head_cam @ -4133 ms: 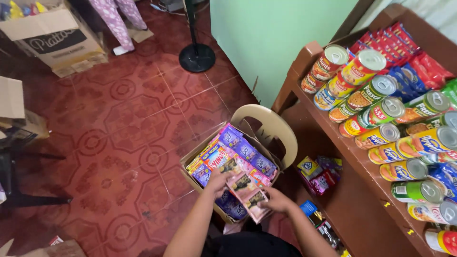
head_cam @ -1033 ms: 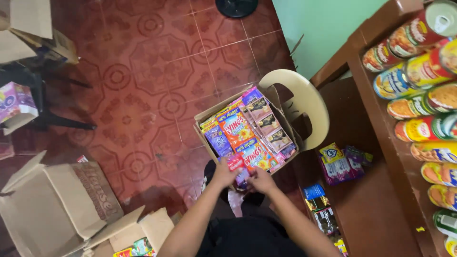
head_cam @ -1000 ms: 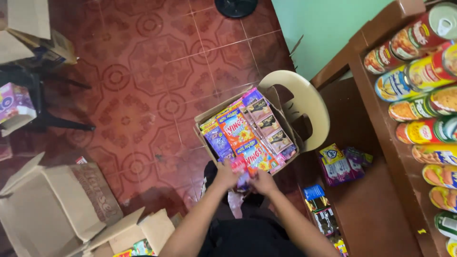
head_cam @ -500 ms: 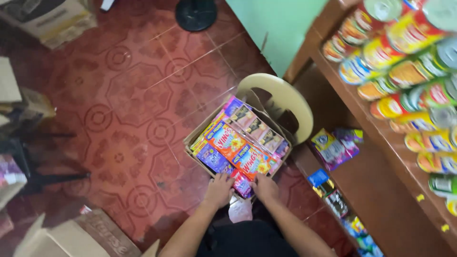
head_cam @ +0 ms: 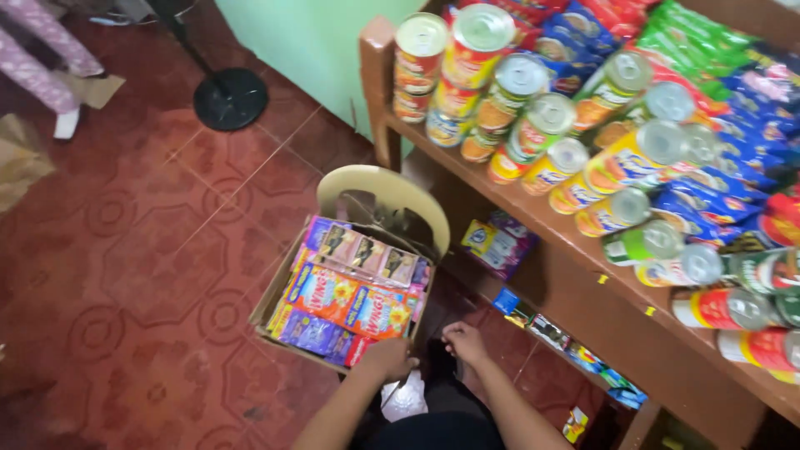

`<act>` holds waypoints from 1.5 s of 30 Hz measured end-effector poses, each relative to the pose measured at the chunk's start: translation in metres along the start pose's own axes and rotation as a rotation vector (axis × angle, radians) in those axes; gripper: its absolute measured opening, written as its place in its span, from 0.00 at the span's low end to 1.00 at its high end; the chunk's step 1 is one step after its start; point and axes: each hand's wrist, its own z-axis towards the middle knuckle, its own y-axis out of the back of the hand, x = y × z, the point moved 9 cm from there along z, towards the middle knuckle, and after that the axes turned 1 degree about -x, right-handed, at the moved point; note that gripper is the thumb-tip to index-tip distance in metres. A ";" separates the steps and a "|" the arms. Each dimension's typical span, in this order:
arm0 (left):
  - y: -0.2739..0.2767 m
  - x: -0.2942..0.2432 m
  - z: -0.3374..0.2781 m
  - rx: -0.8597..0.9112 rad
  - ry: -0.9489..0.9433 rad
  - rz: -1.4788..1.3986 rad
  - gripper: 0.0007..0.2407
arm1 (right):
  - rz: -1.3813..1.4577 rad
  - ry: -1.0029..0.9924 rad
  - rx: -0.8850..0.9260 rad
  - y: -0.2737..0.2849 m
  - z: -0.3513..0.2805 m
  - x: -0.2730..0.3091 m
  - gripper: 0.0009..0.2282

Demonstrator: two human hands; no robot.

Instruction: Stocking various grocery items such as canned goods and packaged snacks onto shelves in a grocery store setting.

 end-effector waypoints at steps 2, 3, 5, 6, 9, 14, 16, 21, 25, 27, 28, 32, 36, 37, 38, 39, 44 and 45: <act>-0.006 -0.021 0.023 -0.033 -0.075 -0.059 0.19 | 0.000 -0.029 -0.032 0.026 -0.004 0.018 0.05; -0.012 -0.034 0.031 -0.056 -0.134 -0.136 0.18 | -0.009 -0.075 -0.049 0.040 -0.011 0.021 0.05; -0.023 -0.050 0.051 -0.054 -0.161 -0.142 0.19 | -0.073 -0.061 -0.094 0.072 0.000 0.012 0.05; -0.027 -0.057 0.062 -0.055 -0.179 -0.148 0.19 | -0.138 -0.046 -0.130 0.088 0.008 0.009 0.05; -0.048 -0.082 0.078 -0.004 -0.342 -0.231 0.18 | -0.244 0.132 -0.147 0.135 0.052 -0.006 0.05; -0.033 -0.107 0.112 -0.054 -0.318 -0.389 0.17 | -0.108 0.154 -0.116 0.165 0.066 -0.011 0.04; -0.028 -0.105 0.133 -0.138 -0.356 -0.350 0.16 | -0.022 0.147 -0.081 0.167 0.089 -0.038 0.03; 0.019 -0.134 0.198 -0.579 -0.635 -0.358 0.16 | 0.161 0.401 -0.065 0.189 0.138 0.010 0.12; 0.079 -0.157 0.247 -0.512 -0.407 -0.342 0.19 | -0.306 0.574 -0.455 0.198 0.156 0.102 0.16; 0.087 -0.133 0.276 -0.986 -0.348 -0.221 0.25 | -0.662 0.553 -0.830 0.200 0.133 0.156 0.17; 0.090 -0.131 0.277 -0.988 -0.351 -0.219 0.25 | -0.660 0.556 -0.833 0.192 0.122 0.178 0.17; 0.099 -0.125 0.292 -1.023 -0.271 -0.283 0.44 | -0.800 0.196 -0.852 0.179 0.092 0.248 0.23; 0.042 -0.090 0.346 -0.563 0.008 -0.554 0.34 | -0.822 0.116 -0.817 0.186 0.113 0.259 0.33; 0.029 -0.083 0.352 -0.571 0.022 -0.558 0.34 | -0.828 0.123 -0.802 0.191 0.125 0.251 0.33; 0.034 -0.090 0.344 -0.778 -0.170 -0.520 0.24 | -0.798 0.227 -0.867 0.198 0.130 0.251 0.27; 0.040 -0.097 0.332 -0.984 -0.372 -0.464 0.16 | -0.756 0.331 -0.942 0.206 0.133 0.254 0.22; 0.020 -0.082 0.352 -0.910 -0.267 -0.445 0.12 | -0.631 0.602 -0.858 0.254 0.203 0.184 0.19; 0.025 -0.082 0.360 -0.931 -0.255 -0.383 0.16 | -0.672 0.795 -0.798 0.216 0.162 0.227 0.20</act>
